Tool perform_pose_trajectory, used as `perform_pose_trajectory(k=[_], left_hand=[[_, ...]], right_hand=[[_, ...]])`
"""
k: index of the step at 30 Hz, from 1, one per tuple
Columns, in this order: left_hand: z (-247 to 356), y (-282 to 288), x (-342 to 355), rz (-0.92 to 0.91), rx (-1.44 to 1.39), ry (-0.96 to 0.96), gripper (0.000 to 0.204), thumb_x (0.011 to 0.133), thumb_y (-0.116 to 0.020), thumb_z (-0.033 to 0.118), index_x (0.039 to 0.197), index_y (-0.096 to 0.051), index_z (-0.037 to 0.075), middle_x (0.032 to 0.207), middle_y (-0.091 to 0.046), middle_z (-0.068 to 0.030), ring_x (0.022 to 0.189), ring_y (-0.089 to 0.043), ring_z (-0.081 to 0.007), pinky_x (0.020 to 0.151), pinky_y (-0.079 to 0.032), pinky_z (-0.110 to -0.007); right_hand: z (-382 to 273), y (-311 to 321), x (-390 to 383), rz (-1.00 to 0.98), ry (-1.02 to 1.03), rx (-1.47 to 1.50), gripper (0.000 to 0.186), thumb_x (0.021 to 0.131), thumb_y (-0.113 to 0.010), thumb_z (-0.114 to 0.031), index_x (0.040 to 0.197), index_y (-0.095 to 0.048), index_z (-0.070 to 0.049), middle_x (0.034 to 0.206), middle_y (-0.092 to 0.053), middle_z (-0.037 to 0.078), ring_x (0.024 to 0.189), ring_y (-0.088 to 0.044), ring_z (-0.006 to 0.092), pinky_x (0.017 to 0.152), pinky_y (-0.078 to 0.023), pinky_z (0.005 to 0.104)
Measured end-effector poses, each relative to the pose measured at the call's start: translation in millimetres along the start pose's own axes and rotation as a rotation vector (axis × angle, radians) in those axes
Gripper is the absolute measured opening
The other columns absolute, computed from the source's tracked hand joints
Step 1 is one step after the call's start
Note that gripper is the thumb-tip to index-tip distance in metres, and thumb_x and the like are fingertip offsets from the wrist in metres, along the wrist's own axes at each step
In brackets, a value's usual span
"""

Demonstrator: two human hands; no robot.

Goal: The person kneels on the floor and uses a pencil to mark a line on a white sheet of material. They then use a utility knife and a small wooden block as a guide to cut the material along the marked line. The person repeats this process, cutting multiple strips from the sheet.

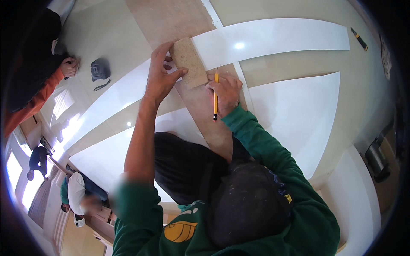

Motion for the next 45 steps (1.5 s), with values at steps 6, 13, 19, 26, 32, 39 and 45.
perform_pose_trajectory(k=[6,13,19,26,32,39,45], left_hand=[[5,-3,-2,-0.011,0.055,0.026,0.09,0.068,-0.084,0.005,0.146,-0.041,0.01,0.139,-0.044,-0.0108,0.107,-0.056,-0.0247,0.091,-0.051,-0.035],[-3,0,8,-0.006,0.009,0.104,0.091,0.067,-0.085,0.005,0.146,-0.04,0.006,0.138,-0.042,-0.0121,0.106,-0.055,-0.0245,0.092,-0.052,-0.034],[3,0,1,0.033,0.026,0.025,0.092,0.067,-0.085,0.01,0.148,-0.042,0.011,0.142,-0.046,-0.0113,0.107,-0.058,-0.0237,0.089,-0.052,-0.034],[1,0,2,0.031,0.026,0.054,0.091,0.067,-0.085,0.01,0.147,-0.042,0.011,0.142,-0.047,-0.0106,0.107,-0.058,-0.0236,0.089,-0.051,-0.035],[0,-1,1,0.05,-0.001,0.038,0.09,0.067,-0.085,0.011,0.147,-0.043,0.012,0.139,-0.052,-0.0108,0.104,-0.057,-0.0232,0.088,-0.05,-0.035],[-5,-1,1,0.047,0.008,0.088,0.09,0.067,-0.085,0.012,0.147,-0.044,0.015,0.124,-0.061,-0.0109,0.099,-0.057,-0.022,0.086,-0.052,-0.035],[-10,0,2,0.015,-0.009,0.164,0.09,0.066,-0.086,0.009,0.145,-0.044,0.011,0.13,-0.057,-0.0098,0.1,-0.057,-0.023,0.086,-0.051,-0.035]], right_hand=[[-1,3,2,0.055,0.005,0.021,0.03,0.068,-0.078,-0.006,0.093,-0.063,-0.015,0.104,-0.071,0.003,0.099,-0.06,0.0243,0.089,-0.036,0.0411],[0,0,10,0.038,-0.013,0.011,0.028,0.07,-0.077,-0.007,0.093,-0.063,-0.015,0.105,-0.071,0.002,0.097,-0.06,0.0235,0.09,-0.035,0.0406],[1,-1,9,0.016,-0.017,0.019,0.027,0.071,-0.077,-0.008,0.093,-0.063,-0.014,0.105,-0.071,0.002,0.098,-0.06,0.0233,0.09,-0.034,0.0414],[1,-3,8,0.016,-0.029,0.019,0.029,0.07,-0.078,-0.007,0.094,-0.064,-0.014,0.105,-0.072,0.002,0.098,-0.06,0.024,0.091,-0.034,0.0413],[-1,1,11,0.045,-0.014,0.015,0.029,0.069,-0.079,-0.008,0.093,-0.064,-0.014,0.104,-0.072,0.002,0.098,-0.06,0.0243,0.09,-0.034,0.041],[1,-1,8,0.039,-0.001,0.008,0.026,0.07,-0.077,-0.01,0.092,-0.064,-0.015,0.104,-0.071,0.001,0.096,-0.061,0.0226,0.087,-0.035,0.0409],[-2,2,11,0.056,0.014,-0.002,0.024,0.07,-0.076,-0.014,0.091,-0.065,-0.017,0.102,-0.071,0.0,0.093,-0.061,0.0208,0.084,-0.036,0.0422]])
Point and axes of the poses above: each hand's wrist, its own x-axis towards the middle knuckle, its own y-axis out of the back of the hand, z = x × y, the point moved 10 cm from there along x, towards the middle knuckle
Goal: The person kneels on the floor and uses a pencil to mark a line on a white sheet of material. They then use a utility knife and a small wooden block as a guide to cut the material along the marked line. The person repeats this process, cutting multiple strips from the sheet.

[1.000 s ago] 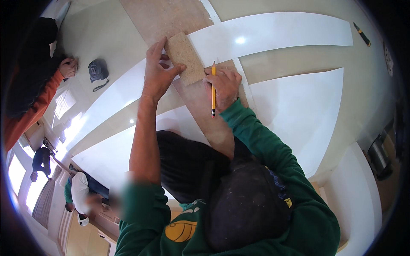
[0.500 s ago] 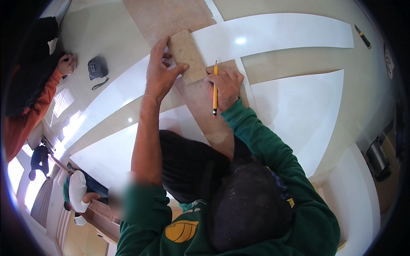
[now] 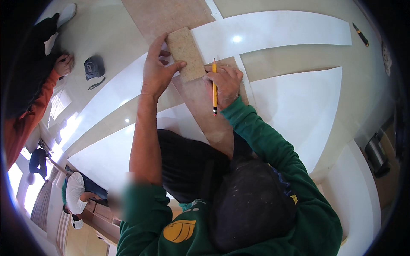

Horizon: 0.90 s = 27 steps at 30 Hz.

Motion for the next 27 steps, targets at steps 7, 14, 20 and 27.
perform_pose_trajectory(k=[7,14,20,27], left_hand=[[2.3,1.2,-1.5,0.004,-0.027,-0.049,0.088,0.066,-0.085,0.006,0.144,-0.044,0.01,0.135,-0.054,-0.0088,0.102,-0.057,-0.0229,0.086,-0.05,-0.034],[2.5,-0.5,-0.3,0.005,-0.02,-0.05,0.089,0.065,-0.086,0.007,0.144,-0.045,0.009,0.131,-0.057,-0.0096,0.102,-0.058,-0.0231,0.086,-0.05,-0.034],[2.8,-0.6,-0.8,0.01,-0.006,-0.064,0.088,0.065,-0.085,0.007,0.144,-0.045,0.009,0.13,-0.057,-0.0106,0.102,-0.058,-0.0235,0.085,-0.05,-0.034],[-0.7,0.4,-2.1,0.012,-0.04,-0.035,0.088,0.065,-0.085,0.007,0.143,-0.045,0.009,0.134,-0.056,-0.0078,0.102,-0.058,-0.023,0.086,-0.05,-0.034]], right_hand=[[0.1,-2.6,-1.3,0.01,0.003,-0.016,0.022,0.07,-0.076,-0.014,0.089,-0.065,-0.017,0.101,-0.071,-0.002,0.095,-0.06,0.0207,0.086,-0.036,0.0419],[-0.6,0.1,1.1,0.0,0.003,0.044,0.025,0.071,-0.078,-0.009,0.092,-0.065,-0.014,0.103,-0.073,0.002,0.094,-0.063,0.0235,0.087,-0.034,0.0402],[-2.5,1.6,1.4,0.0,0.013,0.024,0.022,0.073,-0.077,-0.01,0.092,-0.065,-0.013,0.102,-0.073,0.003,0.094,-0.063,0.024,0.086,-0.034,0.0404],[-1.6,-2.1,-0.9,-0.015,0.017,0.0,0.02,0.072,-0.075,-0.009,0.09,-0.065,-0.012,0.102,-0.073,0.004,0.094,-0.062,0.0238,0.088,-0.034,0.0399]])
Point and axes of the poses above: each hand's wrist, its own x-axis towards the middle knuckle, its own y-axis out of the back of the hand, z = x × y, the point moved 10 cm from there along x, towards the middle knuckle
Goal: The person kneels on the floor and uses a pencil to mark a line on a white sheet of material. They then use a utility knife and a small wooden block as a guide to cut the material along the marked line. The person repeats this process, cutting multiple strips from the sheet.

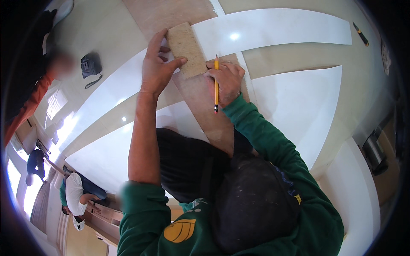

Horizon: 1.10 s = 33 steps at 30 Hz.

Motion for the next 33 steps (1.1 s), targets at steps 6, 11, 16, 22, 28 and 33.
perform_pose_trajectory(k=[6,11,16,22,28,33], left_hand=[[1.7,3.4,0.6,0.038,0.006,-0.074,0.088,0.066,-0.086,0.015,0.145,-0.046,0.013,0.118,-0.06,-0.0106,0.092,-0.057,-0.0208,0.081,-0.052,-0.033],[0.1,0.5,0.5,0.004,-0.022,-0.051,0.088,0.065,-0.085,0.006,0.143,-0.046,0.009,0.137,-0.053,-0.0064,0.102,-0.057,-0.0208,0.086,-0.049,-0.032],[1.2,1.0,0.5,0.004,-0.006,-0.025,0.088,0.064,-0.086,0.007,0.143,-0.046,0.009,0.135,-0.055,-0.0064,0.102,-0.057,-0.0211,0.085,-0.049,-0.033],[0.4,1.5,1.3,0.008,0.003,-0.069,0.087,0.065,-0.086,0.007,0.142,-0.047,0.009,0.131,-0.057,-0.0072,0.101,-0.057,-0.0216,0.084,-0.049,-0.033],[-3.3,1.5,1.6,0.011,-0.006,-0.033,0.087,0.065,-0.086,0.008,0.142,-0.047,0.009,0.132,-0.057,-0.0071,0.102,-0.058,-0.0218,0.084,-0.05,-0.033],[-1.5,0.6,-0.3,0.006,0.003,-0.028,0.086,0.065,-0.086,0.008,0.142,-0.047,0.01,0.133,-0.056,-0.0058,0.102,-0.058,-0.0213,0.085,-0.05,-0.033]], right_hand=[[0.9,-2.8,-2.1,0.009,0.014,-0.041,0.02,0.072,-0.075,-0.009,0.089,-0.065,-0.012,0.102,-0.073,0.004,0.094,-0.062,0.0231,0.089,-0.034,0.0389],[-3.4,1.5,2.2,0.004,0.017,-0.011,0.021,0.07,-0.076,-0.007,0.088,-0.065,-0.011,0.101,-0.073,0.004,0.093,-0.062,0.0231,0.089,-0.035,0.0385],[-1.6,1.1,1.2,0.022,0.014,-0.006,0.022,0.07,-0.077,-0.007,0.088,-0.065,-0.011,0.101,-0.073,0.005,0.092,-0.063,0.0232,0.088,-0.035,0.0383],[-2.2,1.5,1.8,0.022,0.022,-0.015,0.022,0.07,-0.077,-0.008,0.088,-0.065,-0.011,0.101,-0.073,0.005,0.092,-0.063,0.0228,0.087,-0.035,0.0381],[-2.1,1.5,2.0,0.039,0.017,-0.018,0.019,0.072,-0.075,-0.011,0.089,-0.066,-0.014,0.1,-0.072,0.001,0.092,-0.062,0.0202,0.084,-0.035,0.0388],[-1.2,0.2,0.4,0.036,0.014,-0.033,0.017,0.073,-0.074,-0.014,0.088,-0.066,-0.016,0.099,-0.072,-0.001,0.092,-0.061,0.0191,0.084,-0.036,0.0393]])
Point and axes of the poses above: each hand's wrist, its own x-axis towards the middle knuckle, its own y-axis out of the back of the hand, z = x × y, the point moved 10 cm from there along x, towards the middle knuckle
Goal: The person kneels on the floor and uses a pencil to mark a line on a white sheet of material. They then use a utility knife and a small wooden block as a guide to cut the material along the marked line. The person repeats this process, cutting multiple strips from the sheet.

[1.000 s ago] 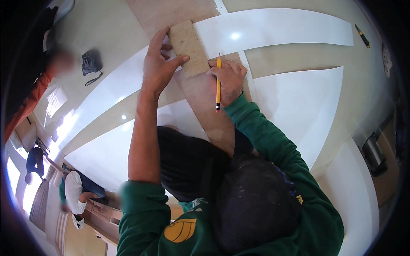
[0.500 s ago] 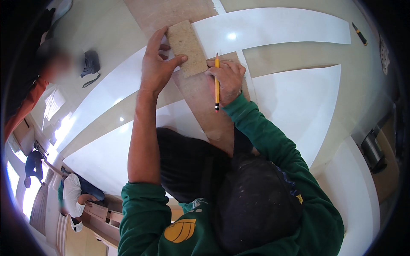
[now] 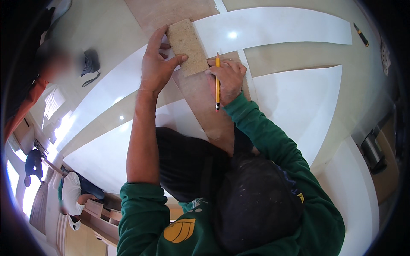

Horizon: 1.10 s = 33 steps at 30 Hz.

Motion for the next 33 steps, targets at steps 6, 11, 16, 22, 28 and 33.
perform_pose_trajectory(k=[6,11,16,22,28,33], left_hand=[[-0.8,-0.1,0.5,-0.006,-0.005,-0.001,0.086,0.066,-0.085,0.009,0.143,-0.046,0.011,0.134,-0.056,-0.0057,0.103,-0.057,-0.0213,0.086,-0.049,-0.033],[-1.5,1.0,-0.2,-0.01,-0.027,0.006,0.086,0.066,-0.085,0.009,0.143,-0.046,0.011,0.134,-0.056,-0.0056,0.103,-0.057,-0.0214,0.086,-0.049,-0.033],[1.0,0.4,1.1,-0.006,-0.016,-0.031,0.085,0.066,-0.085,0.008,0.143,-0.047,0.012,0.133,-0.057,-0.0054,0.102,-0.057,-0.0215,0.087,-0.049,-0.033],[-2.6,1.5,2.6,-0.009,-0.005,0.007,0.087,0.065,-0.086,0.009,0.143,-0.047,0.012,0.133,-0.057,-0.0054,0.103,-0.058,-0.0211,0.086,-0.05,-0.033],[-1.3,0.2,2.7,-0.008,0.007,-0.007,0.085,0.066,-0.086,0.008,0.142,-0.047,0.012,0.133,-0.057,-0.0056,0.103,-0.058,-0.021,0.086,-0.05,-0.033],[0.4,2.5,2.8,0.015,0.025,-0.048,0.087,0.067,-0.087,0.015,0.144,-0.047,0.015,0.116,-0.061,-0.0094,0.091,-0.058,-0.0192,0.08,-0.053,-0.032]], right_hand=[[0.2,-0.5,0.2,-0.031,0.003,0.004,0.02,0.07,-0.077,-0.011,0.088,-0.066,-0.012,0.101,-0.073,0.005,0.094,-0.063,0.022,0.088,-0.035,0.038],[-2.9,0.8,3.4,-0.035,-0.001,0.019,0.022,0.069,-0.077,-0.008,0.088,-0.067,-0.012,0.099,-0.073,0.005,0.094,-0.063,0.0226,0.089,-0.035,0.038],[-0.5,-0.5,0.7,-0.024,-0.003,0.009,0.023,0.068,-0.078,-0.007,0.088,-0.067,-0.013,0.097,-0.073,0.004,0.094,-0.063,0.0229,0.089,-0.035,0.038],[-0.7,-0.8,1.9,-0.031,-0.001,0.024,0.023,0.068,-0.078,-0.006,0.087,-0.067,-0.013,0.099,-0.073,0.004,0.094,-0.063,0.0225,0.089,-0.035,0.0378],[-0.2,-0.7,1.2,-0.028,-0.005,0.024,0.024,0.067,-0.078,-0.006,0.086,-0.066,-0.013,0.1,-0.073,0.004,0.094,-0.063,0.022,0.089,-0.035,0.0377],[1.2,-1.7,-0.1,-0.038,-0.01,0.024,0.024,0.067,-0.078,-0.006,0.086,-0.066,-0.013,0.101,-0.073,0.004,0.094,-0.063,0.0225,0.089,-0.035,0.038]])
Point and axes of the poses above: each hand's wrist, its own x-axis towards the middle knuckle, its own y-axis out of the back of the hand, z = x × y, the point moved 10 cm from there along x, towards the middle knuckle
